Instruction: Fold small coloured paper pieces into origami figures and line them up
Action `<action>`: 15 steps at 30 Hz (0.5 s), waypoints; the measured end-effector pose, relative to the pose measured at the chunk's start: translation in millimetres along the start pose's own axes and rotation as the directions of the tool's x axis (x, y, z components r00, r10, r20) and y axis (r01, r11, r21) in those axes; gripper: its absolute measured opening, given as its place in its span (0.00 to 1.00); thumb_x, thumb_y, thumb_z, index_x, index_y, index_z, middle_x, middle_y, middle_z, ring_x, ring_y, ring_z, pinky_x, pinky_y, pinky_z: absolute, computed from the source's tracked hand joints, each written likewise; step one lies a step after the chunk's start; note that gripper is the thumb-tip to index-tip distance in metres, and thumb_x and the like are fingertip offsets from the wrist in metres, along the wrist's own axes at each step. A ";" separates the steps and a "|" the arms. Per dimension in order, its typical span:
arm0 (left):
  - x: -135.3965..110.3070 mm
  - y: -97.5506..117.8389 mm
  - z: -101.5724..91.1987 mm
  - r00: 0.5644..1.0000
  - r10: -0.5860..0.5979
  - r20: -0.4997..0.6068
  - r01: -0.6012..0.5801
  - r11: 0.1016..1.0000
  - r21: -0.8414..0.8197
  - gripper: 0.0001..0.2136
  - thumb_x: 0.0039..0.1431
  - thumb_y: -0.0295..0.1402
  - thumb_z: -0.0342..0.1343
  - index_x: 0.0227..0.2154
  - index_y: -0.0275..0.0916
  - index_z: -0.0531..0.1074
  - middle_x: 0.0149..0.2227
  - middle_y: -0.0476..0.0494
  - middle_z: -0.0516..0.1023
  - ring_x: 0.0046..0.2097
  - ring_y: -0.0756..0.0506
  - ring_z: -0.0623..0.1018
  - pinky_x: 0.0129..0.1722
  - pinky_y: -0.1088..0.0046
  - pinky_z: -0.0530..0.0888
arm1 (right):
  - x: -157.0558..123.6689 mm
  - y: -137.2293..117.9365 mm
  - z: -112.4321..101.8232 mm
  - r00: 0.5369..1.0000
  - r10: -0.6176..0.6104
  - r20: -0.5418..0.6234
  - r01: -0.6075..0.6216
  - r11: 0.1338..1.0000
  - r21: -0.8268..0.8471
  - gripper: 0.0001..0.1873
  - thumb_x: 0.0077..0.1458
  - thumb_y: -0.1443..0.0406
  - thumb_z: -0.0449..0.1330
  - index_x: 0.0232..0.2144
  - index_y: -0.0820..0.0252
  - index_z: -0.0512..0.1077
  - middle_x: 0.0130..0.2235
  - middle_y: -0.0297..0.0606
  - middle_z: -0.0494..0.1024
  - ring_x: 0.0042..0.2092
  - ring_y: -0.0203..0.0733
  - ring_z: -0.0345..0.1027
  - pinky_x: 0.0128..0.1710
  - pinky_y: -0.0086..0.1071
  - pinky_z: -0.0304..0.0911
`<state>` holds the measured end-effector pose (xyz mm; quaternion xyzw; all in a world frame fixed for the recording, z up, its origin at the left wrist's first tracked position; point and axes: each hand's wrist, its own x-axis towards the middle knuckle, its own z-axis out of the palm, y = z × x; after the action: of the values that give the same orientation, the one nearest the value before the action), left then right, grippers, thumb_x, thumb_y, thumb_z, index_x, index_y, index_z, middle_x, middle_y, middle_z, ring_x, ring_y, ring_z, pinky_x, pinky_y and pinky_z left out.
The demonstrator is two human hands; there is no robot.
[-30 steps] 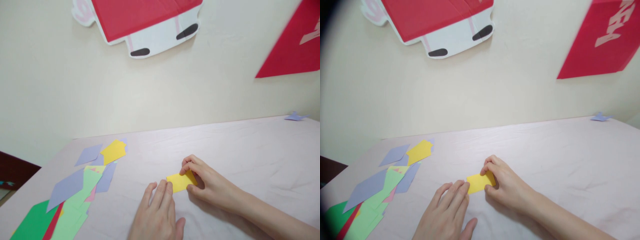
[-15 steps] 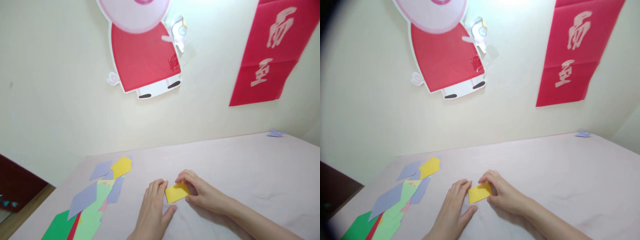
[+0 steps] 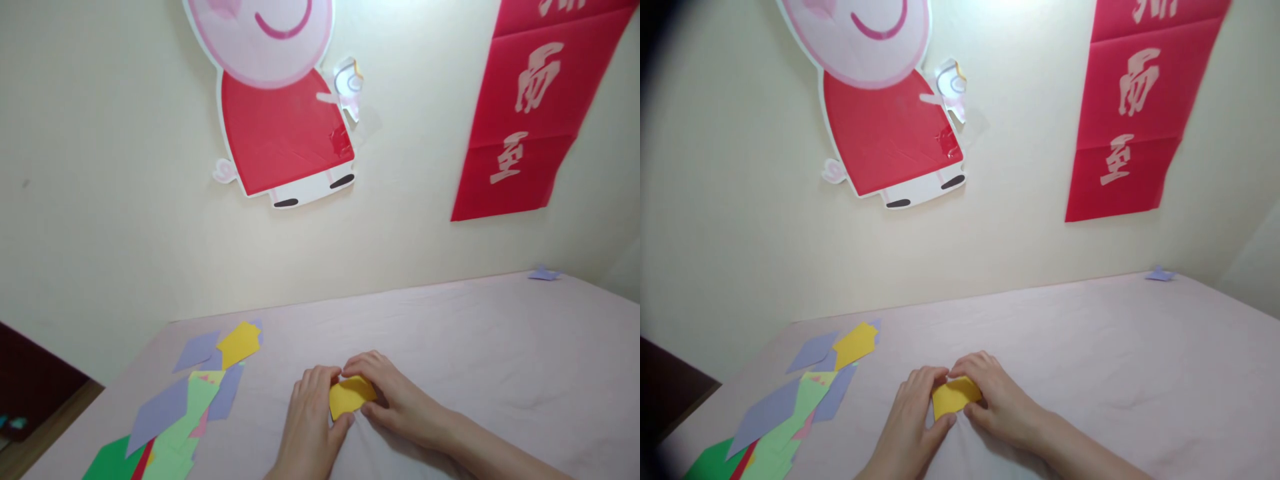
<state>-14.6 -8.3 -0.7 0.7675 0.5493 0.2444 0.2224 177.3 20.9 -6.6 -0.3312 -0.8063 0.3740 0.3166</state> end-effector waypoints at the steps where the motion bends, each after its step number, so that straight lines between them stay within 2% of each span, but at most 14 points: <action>1: 0.9 -1.2 1.5 1.000 0.011 -0.006 -0.011 1.000 -0.002 0.19 0.50 0.24 0.55 0.47 0.41 0.68 0.45 0.42 0.74 0.48 0.38 0.70 0.49 0.61 0.65 | -0.2 0.1 0.5 1.000 -0.001 -0.004 0.001 1.000 -0.010 0.30 0.41 0.79 0.54 0.48 0.57 0.68 0.48 0.40 0.72 0.51 0.46 0.60 0.55 0.42 0.54; 8: -0.5 -12.0 15.3 0.980 0.174 -0.093 -0.178 0.983 -0.038 0.22 0.56 0.23 0.54 0.54 0.42 0.63 0.49 0.42 0.72 0.50 0.40 0.70 0.52 0.58 0.66 | -0.7 3.0 2.0 0.997 -0.070 -0.023 0.070 0.997 0.024 0.27 0.46 0.79 0.56 0.48 0.53 0.67 0.48 0.38 0.71 0.51 0.45 0.60 0.54 0.40 0.55; 15: -1.1 -14.7 19.6 0.966 0.207 -0.153 -0.218 0.974 -0.058 0.26 0.56 0.20 0.53 0.56 0.45 0.60 0.49 0.42 0.72 0.49 0.41 0.72 0.50 0.57 0.70 | -0.4 7.3 5.6 0.997 -0.036 -0.066 0.034 0.999 -0.029 0.13 0.57 0.71 0.56 0.44 0.52 0.69 0.38 0.35 0.74 0.42 0.44 0.63 0.45 0.40 0.56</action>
<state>-13.6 -6.4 -25.2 0.7934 0.4691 0.3424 0.1824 175.4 22.1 -15.6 -0.3336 -0.8061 0.3459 0.3453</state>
